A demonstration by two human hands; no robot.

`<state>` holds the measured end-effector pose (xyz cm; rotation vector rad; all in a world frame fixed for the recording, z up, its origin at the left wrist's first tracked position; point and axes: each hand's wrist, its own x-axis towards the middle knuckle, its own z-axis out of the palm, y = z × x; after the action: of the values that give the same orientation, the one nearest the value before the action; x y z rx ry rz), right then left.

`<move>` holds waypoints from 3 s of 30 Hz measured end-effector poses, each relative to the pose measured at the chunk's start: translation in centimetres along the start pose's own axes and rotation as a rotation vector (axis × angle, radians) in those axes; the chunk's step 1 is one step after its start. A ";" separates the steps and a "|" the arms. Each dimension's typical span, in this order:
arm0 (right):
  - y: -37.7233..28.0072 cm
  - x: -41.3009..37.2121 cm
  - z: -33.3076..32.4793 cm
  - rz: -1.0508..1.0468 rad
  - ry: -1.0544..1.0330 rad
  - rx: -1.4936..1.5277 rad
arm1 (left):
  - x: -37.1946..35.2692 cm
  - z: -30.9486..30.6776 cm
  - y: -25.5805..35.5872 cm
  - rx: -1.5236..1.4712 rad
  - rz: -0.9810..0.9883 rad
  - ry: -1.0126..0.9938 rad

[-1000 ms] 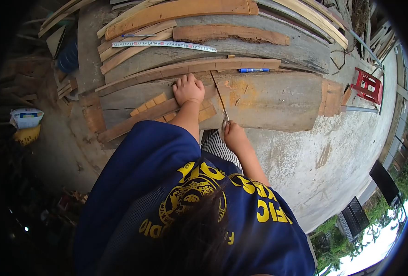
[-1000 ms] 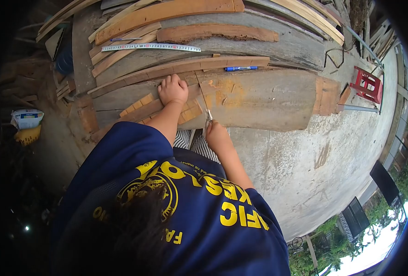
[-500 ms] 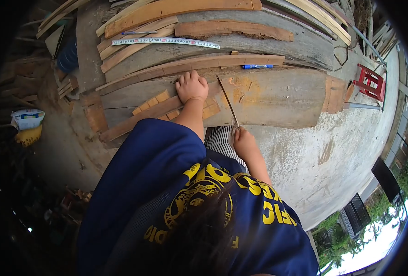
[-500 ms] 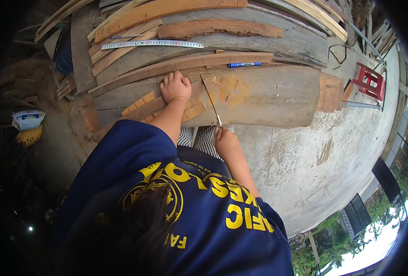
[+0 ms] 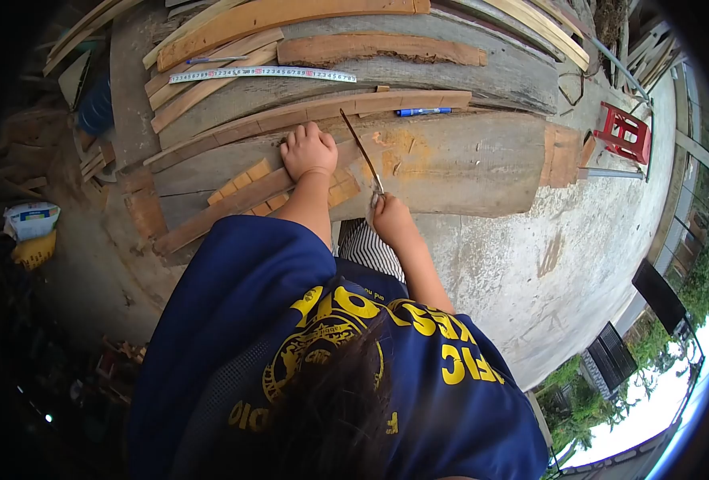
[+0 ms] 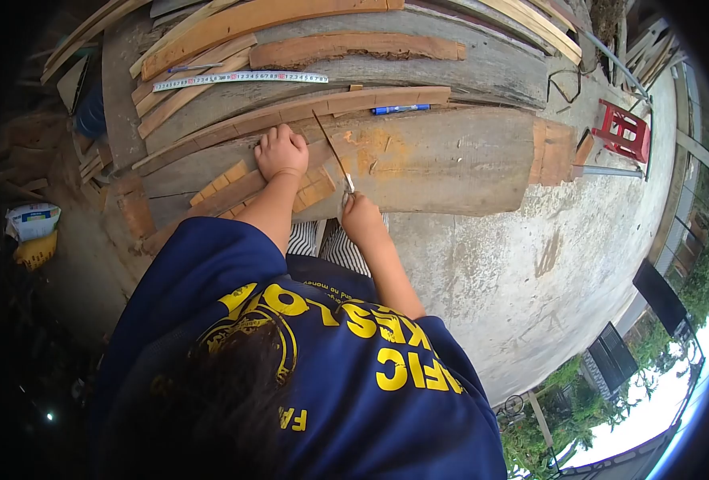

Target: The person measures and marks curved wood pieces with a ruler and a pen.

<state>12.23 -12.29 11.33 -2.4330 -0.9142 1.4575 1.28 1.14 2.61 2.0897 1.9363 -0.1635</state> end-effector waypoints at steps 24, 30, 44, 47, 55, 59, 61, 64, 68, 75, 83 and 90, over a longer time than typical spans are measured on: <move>-1.4 -1.3 -1.9 0.028 -0.109 -0.090 | -0.1 1.1 -0.4 -0.020 0.040 0.111; -1.0 -3.7 -4.3 0.076 -0.169 -0.122 | 0.1 -0.2 0.0 0.018 0.002 -0.052; -1.1 -9.3 -7.0 0.181 -0.052 -0.048 | -0.1 0.7 -0.4 -0.020 0.038 0.082; 0.7 -5.9 -5.1 0.110 0.269 0.207 | -0.1 0.9 -0.4 -0.020 0.043 0.093; -2.9 11.7 -1.4 -0.134 0.744 -0.013 | 0.0 0.7 -0.3 -0.010 0.035 0.056; -3.7 14.9 -0.3 -0.201 0.807 -0.097 | 0.0 0.9 -0.4 -0.023 0.040 0.098; -3.6 15.6 0.1 -0.209 0.788 -0.106 | 0.0 0.8 -0.4 -0.023 0.037 0.097; -3.3 16.1 0.6 -0.209 0.791 -0.112 | 0.1 0.8 -0.4 -0.035 0.039 0.112; -3.2 16.3 0.7 -0.221 0.770 -0.095 | 0.0 0.9 -0.3 -0.033 0.042 0.129; -3.0 16.6 0.8 -0.305 0.748 -0.031 | 0.0 0.9 -0.4 -0.031 0.043 0.119; -2.7 17.0 0.8 -0.385 0.754 0.017 | 0.0 0.8 -0.4 -0.014 0.052 0.121; -2.6 16.9 0.8 -0.404 0.725 0.067 | 0.0 0.8 -0.4 -0.007 0.052 0.120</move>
<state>16.23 -0.60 -0.56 -2.2611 -1.0465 0.4062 1.02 0.95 1.74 2.1890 1.9433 -0.0210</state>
